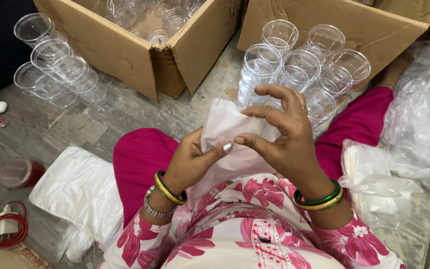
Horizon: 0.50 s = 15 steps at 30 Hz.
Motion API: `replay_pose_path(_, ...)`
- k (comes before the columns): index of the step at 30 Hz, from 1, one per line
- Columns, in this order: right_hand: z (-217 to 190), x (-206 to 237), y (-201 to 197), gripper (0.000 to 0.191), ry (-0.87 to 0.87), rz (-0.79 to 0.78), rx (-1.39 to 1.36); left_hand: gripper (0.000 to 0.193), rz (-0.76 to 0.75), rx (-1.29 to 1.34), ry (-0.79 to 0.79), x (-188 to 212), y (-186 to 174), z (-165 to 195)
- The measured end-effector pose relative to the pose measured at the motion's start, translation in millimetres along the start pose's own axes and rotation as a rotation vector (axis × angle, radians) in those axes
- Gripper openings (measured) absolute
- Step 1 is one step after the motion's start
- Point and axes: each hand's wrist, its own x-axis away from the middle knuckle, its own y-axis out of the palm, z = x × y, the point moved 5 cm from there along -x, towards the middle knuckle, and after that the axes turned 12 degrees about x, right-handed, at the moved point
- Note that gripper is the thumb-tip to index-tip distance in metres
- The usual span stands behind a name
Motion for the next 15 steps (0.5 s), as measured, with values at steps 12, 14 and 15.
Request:
replay_pose_path(12,-25,25,6,0.025,-0.273,0.218,0.174,0.033,0.074,0.092,0.042,3,-7,-5)
replay_pose_path(14,-27,26,6,0.025,-0.309,0.223,0.163,0.033,0.077,0.064,0.057,4,-9,-6)
replay_pose_path(15,-28,26,5,0.024,-0.316,0.219,0.147,0.032,0.086,0.062,0.057,5,-11,-6)
